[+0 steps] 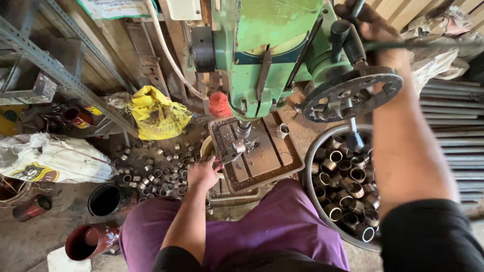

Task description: The person operates a drill press to machine small cylindrical metal parts. They pick up parts from a large bowl, place them under the drill bit, and use a hand wheel to lower the drill. After drilling, they remove the parts and place them into a tray or back into the bowl.

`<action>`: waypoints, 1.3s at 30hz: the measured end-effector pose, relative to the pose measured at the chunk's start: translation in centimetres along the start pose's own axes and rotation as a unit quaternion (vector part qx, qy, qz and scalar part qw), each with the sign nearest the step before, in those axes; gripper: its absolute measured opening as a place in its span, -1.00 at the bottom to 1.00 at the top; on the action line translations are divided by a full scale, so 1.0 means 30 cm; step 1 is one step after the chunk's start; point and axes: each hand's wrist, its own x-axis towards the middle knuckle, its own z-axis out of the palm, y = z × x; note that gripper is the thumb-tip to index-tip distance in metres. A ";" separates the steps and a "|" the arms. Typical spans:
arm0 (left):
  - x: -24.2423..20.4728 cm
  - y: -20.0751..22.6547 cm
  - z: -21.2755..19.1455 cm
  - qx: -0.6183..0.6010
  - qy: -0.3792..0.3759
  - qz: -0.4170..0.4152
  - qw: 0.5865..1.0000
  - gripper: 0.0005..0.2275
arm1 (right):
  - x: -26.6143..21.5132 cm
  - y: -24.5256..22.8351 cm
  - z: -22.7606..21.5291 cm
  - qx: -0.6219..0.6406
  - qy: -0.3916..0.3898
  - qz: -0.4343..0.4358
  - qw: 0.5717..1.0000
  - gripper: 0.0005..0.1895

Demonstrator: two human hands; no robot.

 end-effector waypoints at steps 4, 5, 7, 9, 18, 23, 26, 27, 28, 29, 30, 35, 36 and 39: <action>0.002 -0.001 -0.009 0.041 -0.035 -0.007 0.999 -0.68 | -0.008 -0.136 -0.013 -0.247 -0.083 0.052 0.964 -0.40; 0.002 -0.004 -0.006 0.042 -0.018 0.003 0.999 -0.68 | -0.015 -0.138 -0.027 -0.264 -0.167 -0.042 0.949 -0.51; 0.001 -0.010 0.001 0.041 -0.002 0.012 0.999 -0.68 | -0.035 -0.122 -0.044 -0.286 -0.324 -0.226 0.873 -0.74; 0.001 -0.002 0.004 0.033 0.001 0.006 0.999 -0.68 | -0.152 -0.170 -0.038 -0.112 -0.107 0.043 0.987 -0.71; 0.008 -0.024 0.048 0.013 0.062 0.029 0.998 -0.63 | -0.389 -0.029 0.066 -0.646 0.133 0.279 0.697 -0.72; -0.003 -0.027 0.038 0.001 0.080 0.036 0.996 -0.67 | -0.427 0.009 0.046 -0.741 0.125 0.129 0.647 -0.80; -0.005 -0.015 0.020 -0.014 0.066 0.021 0.997 -0.68 | -0.430 0.014 0.041 -0.707 0.131 0.103 0.687 -0.85; -0.006 -0.013 0.020 -0.019 0.057 0.014 0.998 -0.69 | -0.432 0.022 0.037 -0.700 0.122 0.075 0.700 -0.85; -0.002 -0.012 0.020 -0.011 0.062 0.016 0.998 -0.68 | -0.436 0.031 0.033 -0.691 0.114 0.048 0.712 -0.85; 0.006 -0.010 0.019 -0.002 0.067 0.018 0.998 -0.66 | -0.438 0.040 0.026 -0.693 0.118 0.046 0.710 -0.85; 0.006 -0.007 0.022 0.005 0.071 0.020 0.997 -0.65 | -0.439 0.046 0.017 -0.695 0.121 0.044 0.707 -0.85; -0.004 -0.013 0.023 0.047 0.068 0.022 0.996 -0.69 | -0.436 0.074 -0.002 -0.675 0.158 0.064 0.718 -0.84; -0.007 -0.014 0.033 0.052 0.078 0.025 0.995 -0.70 | -0.435 0.078 -0.003 -0.683 0.164 0.067 0.709 -0.83; 0.015 -0.023 0.056 0.022 0.070 0.014 0.997 -0.67 | -0.435 0.096 -0.010 -0.679 0.158 0.033 0.716 -0.83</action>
